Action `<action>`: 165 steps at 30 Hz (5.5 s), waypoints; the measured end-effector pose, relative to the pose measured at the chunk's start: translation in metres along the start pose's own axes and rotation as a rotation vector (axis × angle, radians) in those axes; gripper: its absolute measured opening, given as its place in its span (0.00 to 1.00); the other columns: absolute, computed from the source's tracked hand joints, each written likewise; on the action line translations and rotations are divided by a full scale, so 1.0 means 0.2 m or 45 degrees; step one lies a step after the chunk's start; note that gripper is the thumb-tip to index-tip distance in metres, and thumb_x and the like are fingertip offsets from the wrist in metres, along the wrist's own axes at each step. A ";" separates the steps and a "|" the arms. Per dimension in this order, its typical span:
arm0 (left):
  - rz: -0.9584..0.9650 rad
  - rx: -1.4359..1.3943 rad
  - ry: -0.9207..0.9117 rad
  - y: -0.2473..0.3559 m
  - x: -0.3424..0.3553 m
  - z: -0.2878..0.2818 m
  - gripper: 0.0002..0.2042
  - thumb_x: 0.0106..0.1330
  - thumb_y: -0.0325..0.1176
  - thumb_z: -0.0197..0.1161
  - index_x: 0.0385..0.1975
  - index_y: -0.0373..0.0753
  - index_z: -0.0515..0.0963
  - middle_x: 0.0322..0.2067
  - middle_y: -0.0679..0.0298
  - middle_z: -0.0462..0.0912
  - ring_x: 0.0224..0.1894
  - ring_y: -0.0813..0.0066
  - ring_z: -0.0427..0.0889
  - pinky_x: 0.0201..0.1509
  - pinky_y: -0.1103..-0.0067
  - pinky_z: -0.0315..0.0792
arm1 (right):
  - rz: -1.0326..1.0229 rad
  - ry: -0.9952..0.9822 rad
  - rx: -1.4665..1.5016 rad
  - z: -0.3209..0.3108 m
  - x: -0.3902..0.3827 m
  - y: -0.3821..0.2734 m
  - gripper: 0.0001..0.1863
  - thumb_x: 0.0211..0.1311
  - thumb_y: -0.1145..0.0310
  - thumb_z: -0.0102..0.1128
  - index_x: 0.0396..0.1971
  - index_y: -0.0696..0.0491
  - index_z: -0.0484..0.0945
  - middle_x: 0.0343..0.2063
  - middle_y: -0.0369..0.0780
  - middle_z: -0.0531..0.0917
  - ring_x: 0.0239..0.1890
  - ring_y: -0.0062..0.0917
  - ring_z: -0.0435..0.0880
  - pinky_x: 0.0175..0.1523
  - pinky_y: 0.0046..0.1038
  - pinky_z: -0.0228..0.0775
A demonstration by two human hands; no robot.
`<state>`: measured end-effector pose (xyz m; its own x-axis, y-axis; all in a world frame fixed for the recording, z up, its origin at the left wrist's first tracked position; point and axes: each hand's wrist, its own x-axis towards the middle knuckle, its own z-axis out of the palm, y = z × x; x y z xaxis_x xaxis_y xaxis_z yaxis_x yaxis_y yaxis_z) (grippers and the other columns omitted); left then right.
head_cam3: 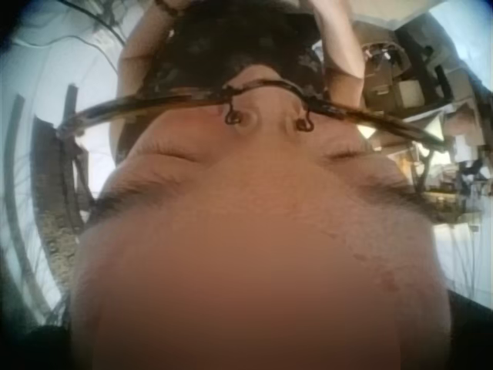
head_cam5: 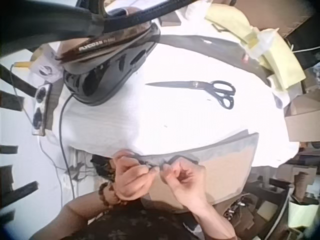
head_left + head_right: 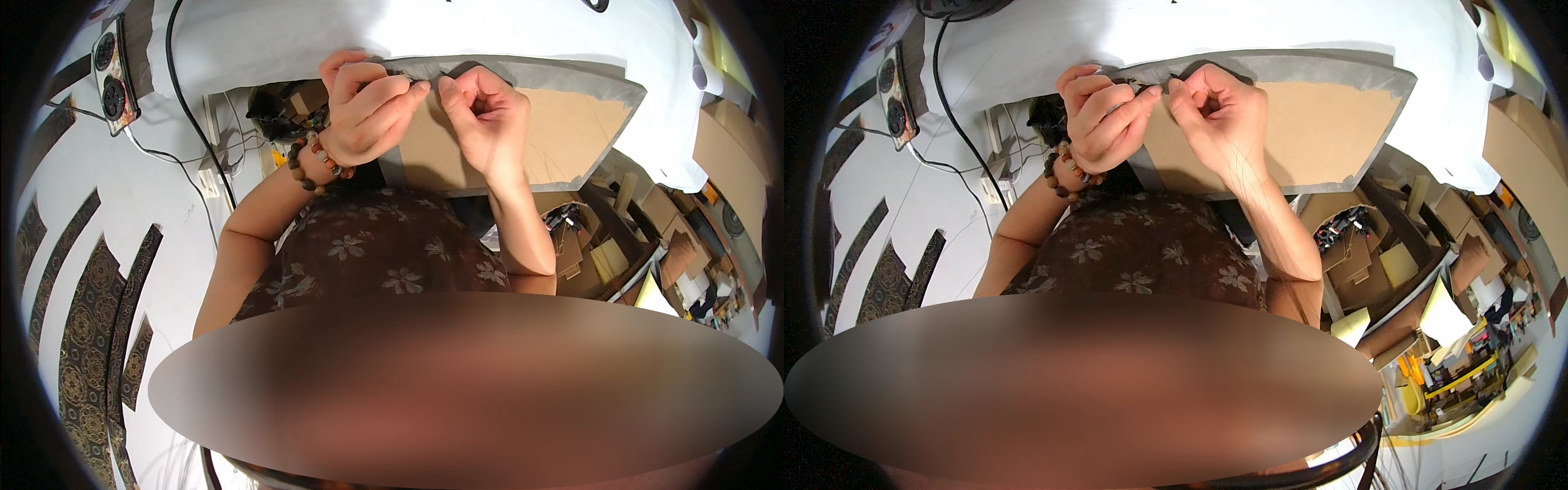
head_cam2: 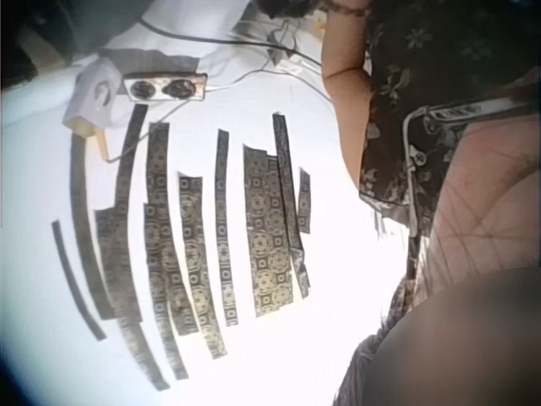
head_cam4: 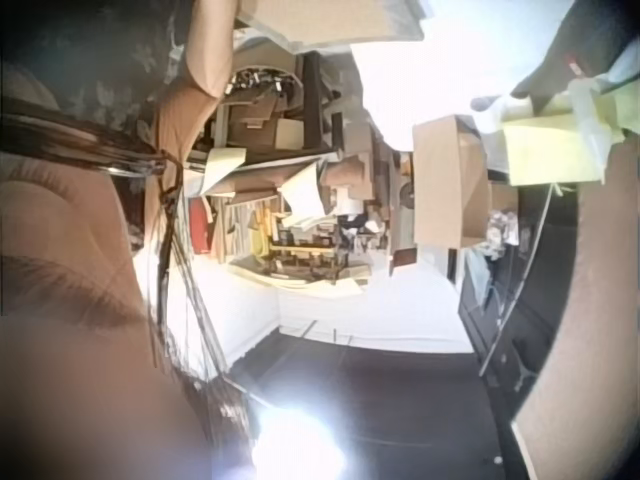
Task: The person is sewing a piece of fabric onto a cardboard template. They use a needle and thread to stitch the fabric, then trim the excess with scissors. Finally, they iron the fabric to smooth it out.
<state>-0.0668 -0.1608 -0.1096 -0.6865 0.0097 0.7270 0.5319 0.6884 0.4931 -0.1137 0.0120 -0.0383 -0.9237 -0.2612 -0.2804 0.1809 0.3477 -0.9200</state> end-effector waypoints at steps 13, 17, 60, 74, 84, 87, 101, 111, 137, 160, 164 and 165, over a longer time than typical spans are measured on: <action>-0.023 -0.093 -0.106 0.01 0.04 0.02 0.12 0.47 0.25 0.73 0.34 0.40 0.86 0.41 0.71 0.82 0.44 0.68 0.78 0.62 0.58 0.67 | -0.061 0.178 -0.279 0.02 -0.01 0.00 0.11 0.57 0.74 0.71 0.19 0.55 0.78 0.10 0.31 0.71 0.16 0.10 0.65 0.23 0.18 0.62; -0.058 -0.094 -0.159 0.02 0.06 0.03 0.11 0.49 0.24 0.71 0.34 0.40 0.86 0.42 0.71 0.83 0.47 0.67 0.79 0.65 0.56 0.66 | -0.056 0.200 -0.307 0.01 0.00 0.00 0.11 0.55 0.74 0.71 0.19 0.55 0.77 0.10 0.32 0.71 0.16 0.10 0.65 0.23 0.19 0.63; 0.263 -0.271 -0.508 0.12 0.06 0.36 0.14 0.50 0.22 0.70 0.39 0.38 0.86 0.46 0.71 0.83 0.50 0.70 0.79 0.56 0.67 0.67 | 0.153 0.358 -0.256 -0.29 -0.18 0.29 0.15 0.63 0.71 0.67 0.17 0.56 0.76 0.09 0.30 0.69 0.15 0.11 0.62 0.21 0.21 0.55; 0.285 0.011 -0.684 0.24 0.00 0.29 0.04 0.57 0.33 0.68 0.30 0.44 0.82 0.58 0.72 0.85 0.46 0.74 0.75 0.58 0.73 0.64 | 0.258 0.331 -0.381 -0.36 -0.17 0.23 0.10 0.58 0.71 0.69 0.19 0.57 0.81 0.10 0.35 0.77 0.13 0.17 0.72 0.21 0.23 0.63; 0.308 0.017 -0.551 0.26 -0.03 0.32 0.06 0.58 0.33 0.73 0.30 0.44 0.81 0.54 0.71 0.87 0.40 0.75 0.72 0.58 0.75 0.62 | -0.327 0.432 -0.867 -0.39 -0.29 0.29 0.16 0.60 0.65 0.70 0.49 0.45 0.87 0.23 0.31 0.79 0.23 0.20 0.77 0.27 0.26 0.72; 0.283 -0.010 -0.538 0.27 -0.03 0.32 0.06 0.58 0.32 0.73 0.29 0.44 0.81 0.54 0.70 0.88 0.39 0.75 0.72 0.58 0.75 0.62 | -0.642 0.192 -1.467 -0.43 -0.20 0.31 0.26 0.59 0.63 0.68 0.60 0.43 0.83 0.30 0.30 0.72 0.33 0.22 0.74 0.36 0.25 0.69; 0.235 -0.071 -0.480 0.26 -0.04 0.30 0.04 0.58 0.31 0.73 0.29 0.43 0.83 0.47 0.72 0.90 0.38 0.75 0.74 0.62 0.71 0.64 | -0.794 0.151 -1.312 -0.45 -0.19 0.32 0.24 0.60 0.64 0.73 0.57 0.52 0.84 0.25 0.32 0.70 0.28 0.24 0.72 0.35 0.28 0.67; -0.250 -0.159 -0.209 0.26 0.02 0.27 0.14 0.49 0.26 0.75 0.36 0.39 0.80 0.36 0.63 0.77 0.36 0.61 0.75 0.42 0.70 0.69 | -0.931 0.161 -0.947 -0.35 -0.06 0.25 0.14 0.52 0.71 0.72 0.40 0.53 0.85 0.38 0.36 0.79 0.38 0.29 0.82 0.39 0.30 0.78; 0.119 -0.130 -0.324 0.15 -0.01 0.25 0.13 0.49 0.19 0.74 0.36 0.33 0.86 0.36 0.63 0.83 0.36 0.65 0.78 0.46 0.68 0.74 | -1.250 0.103 -1.097 -0.34 -0.09 0.35 0.15 0.46 0.73 0.65 0.37 0.60 0.84 0.41 0.40 0.82 0.40 0.29 0.80 0.47 0.30 0.77; 0.104 -0.121 -0.930 0.00 0.11 0.13 0.25 0.65 0.46 0.67 0.63 0.51 0.78 0.66 0.70 0.74 0.60 0.64 0.71 0.64 0.63 0.65 | -1.221 0.064 -1.185 -0.36 -0.10 0.34 0.19 0.38 0.70 0.63 0.36 0.60 0.83 0.41 0.39 0.82 0.40 0.29 0.80 0.49 0.30 0.75; 0.159 -0.232 -1.003 -0.06 0.19 0.13 0.26 0.66 0.46 0.67 0.64 0.51 0.77 0.62 0.69 0.76 0.60 0.64 0.73 0.63 0.63 0.66 | -1.229 0.085 -1.222 -0.36 -0.11 0.34 0.19 0.37 0.70 0.62 0.34 0.59 0.83 0.41 0.38 0.82 0.39 0.28 0.80 0.49 0.29 0.75; 0.126 -0.274 -1.010 -0.07 0.20 0.13 0.26 0.66 0.46 0.67 0.65 0.50 0.77 0.61 0.69 0.76 0.59 0.64 0.74 0.63 0.64 0.67 | -1.238 0.080 -1.231 -0.36 -0.11 0.33 0.18 0.37 0.70 0.62 0.34 0.59 0.83 0.41 0.38 0.82 0.39 0.28 0.79 0.49 0.29 0.74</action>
<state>-0.1143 -0.1509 -0.0998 -0.7346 0.6273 0.2586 0.6363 0.5045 0.5836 -0.1054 0.1050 -0.0743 -0.5599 -0.7263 0.3986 -0.8237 0.5397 -0.1736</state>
